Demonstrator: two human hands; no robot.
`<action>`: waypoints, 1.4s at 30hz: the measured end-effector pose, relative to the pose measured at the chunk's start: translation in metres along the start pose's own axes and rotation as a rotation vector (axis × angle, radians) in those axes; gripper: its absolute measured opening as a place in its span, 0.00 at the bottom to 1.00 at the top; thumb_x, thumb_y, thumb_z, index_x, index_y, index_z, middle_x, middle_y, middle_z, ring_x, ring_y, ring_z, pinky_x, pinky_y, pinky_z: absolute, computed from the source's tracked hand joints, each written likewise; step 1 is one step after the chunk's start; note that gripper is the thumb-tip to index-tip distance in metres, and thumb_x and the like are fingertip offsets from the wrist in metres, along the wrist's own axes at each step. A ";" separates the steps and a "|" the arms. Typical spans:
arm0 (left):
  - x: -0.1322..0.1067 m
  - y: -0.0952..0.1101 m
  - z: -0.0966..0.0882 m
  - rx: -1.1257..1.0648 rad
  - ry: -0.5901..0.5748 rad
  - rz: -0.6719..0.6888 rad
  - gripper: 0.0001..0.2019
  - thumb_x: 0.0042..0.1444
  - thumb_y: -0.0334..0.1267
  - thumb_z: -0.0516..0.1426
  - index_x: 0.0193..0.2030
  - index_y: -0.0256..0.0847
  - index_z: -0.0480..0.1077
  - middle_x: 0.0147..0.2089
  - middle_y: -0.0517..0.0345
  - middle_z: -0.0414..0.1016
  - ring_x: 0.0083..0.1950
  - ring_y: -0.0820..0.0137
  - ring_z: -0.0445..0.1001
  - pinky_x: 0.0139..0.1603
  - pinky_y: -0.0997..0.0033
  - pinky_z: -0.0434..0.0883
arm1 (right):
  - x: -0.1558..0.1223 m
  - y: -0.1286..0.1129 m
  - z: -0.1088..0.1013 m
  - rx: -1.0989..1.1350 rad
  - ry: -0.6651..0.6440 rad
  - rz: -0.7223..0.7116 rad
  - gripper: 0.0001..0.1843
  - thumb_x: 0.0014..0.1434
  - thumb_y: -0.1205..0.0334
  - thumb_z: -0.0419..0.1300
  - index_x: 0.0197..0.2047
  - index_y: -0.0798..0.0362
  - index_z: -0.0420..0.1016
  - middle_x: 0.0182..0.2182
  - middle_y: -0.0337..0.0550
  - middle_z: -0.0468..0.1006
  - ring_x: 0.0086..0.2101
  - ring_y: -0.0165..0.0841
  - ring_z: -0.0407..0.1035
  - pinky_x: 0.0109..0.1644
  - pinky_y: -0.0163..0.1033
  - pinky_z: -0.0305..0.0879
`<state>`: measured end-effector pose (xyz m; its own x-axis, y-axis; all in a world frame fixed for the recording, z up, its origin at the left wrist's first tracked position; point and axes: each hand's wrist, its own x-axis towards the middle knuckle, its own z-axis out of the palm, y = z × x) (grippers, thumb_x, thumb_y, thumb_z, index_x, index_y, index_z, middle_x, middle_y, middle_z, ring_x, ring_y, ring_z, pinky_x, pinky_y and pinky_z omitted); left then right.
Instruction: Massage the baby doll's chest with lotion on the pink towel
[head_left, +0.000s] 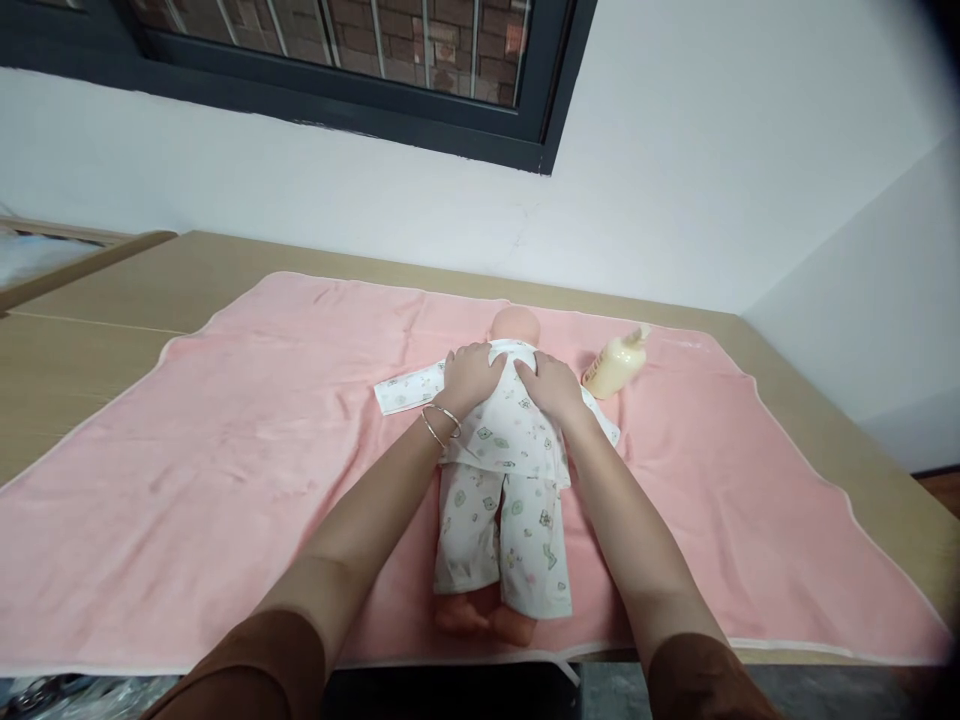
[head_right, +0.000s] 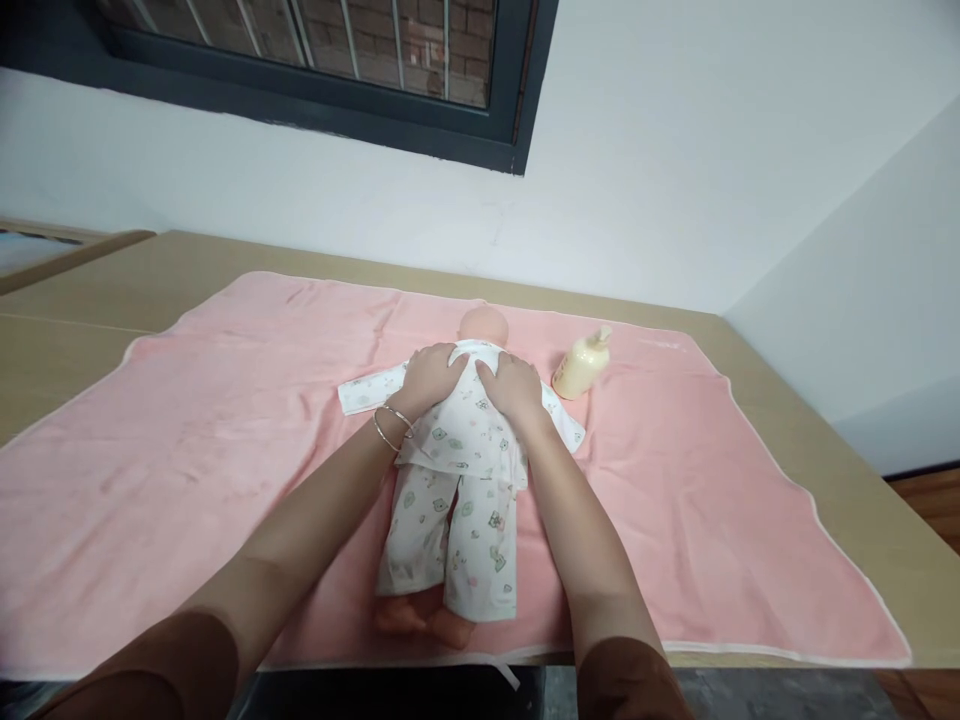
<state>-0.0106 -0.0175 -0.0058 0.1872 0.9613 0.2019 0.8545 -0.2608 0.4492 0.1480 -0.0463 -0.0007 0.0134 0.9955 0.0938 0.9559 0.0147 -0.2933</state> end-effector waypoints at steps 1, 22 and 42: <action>0.002 -0.003 0.002 -0.021 -0.008 -0.012 0.21 0.72 0.48 0.49 0.58 0.38 0.76 0.60 0.39 0.80 0.63 0.47 0.76 0.66 0.46 0.67 | 0.003 0.003 0.003 0.014 -0.003 0.005 0.30 0.75 0.45 0.44 0.62 0.58 0.73 0.61 0.60 0.79 0.60 0.50 0.72 0.64 0.50 0.61; -0.004 0.006 0.001 0.113 -0.037 0.023 0.21 0.74 0.46 0.47 0.57 0.35 0.75 0.59 0.42 0.81 0.62 0.54 0.77 0.67 0.53 0.66 | 0.001 -0.004 0.009 0.042 0.015 -0.024 0.27 0.75 0.51 0.45 0.66 0.58 0.70 0.63 0.59 0.77 0.63 0.49 0.69 0.73 0.59 0.50; -0.001 -0.001 -0.004 -0.002 -0.100 0.058 0.23 0.74 0.47 0.46 0.68 0.38 0.67 0.72 0.46 0.71 0.74 0.59 0.67 0.76 0.50 0.59 | 0.004 0.002 0.010 0.085 0.012 -0.039 0.28 0.76 0.48 0.45 0.69 0.54 0.66 0.69 0.57 0.70 0.69 0.46 0.62 0.76 0.63 0.43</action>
<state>-0.0134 -0.0185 -0.0033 0.2840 0.9485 0.1403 0.8396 -0.3167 0.4414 0.1465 -0.0415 -0.0106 -0.0193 0.9929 0.1175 0.9273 0.0617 -0.3691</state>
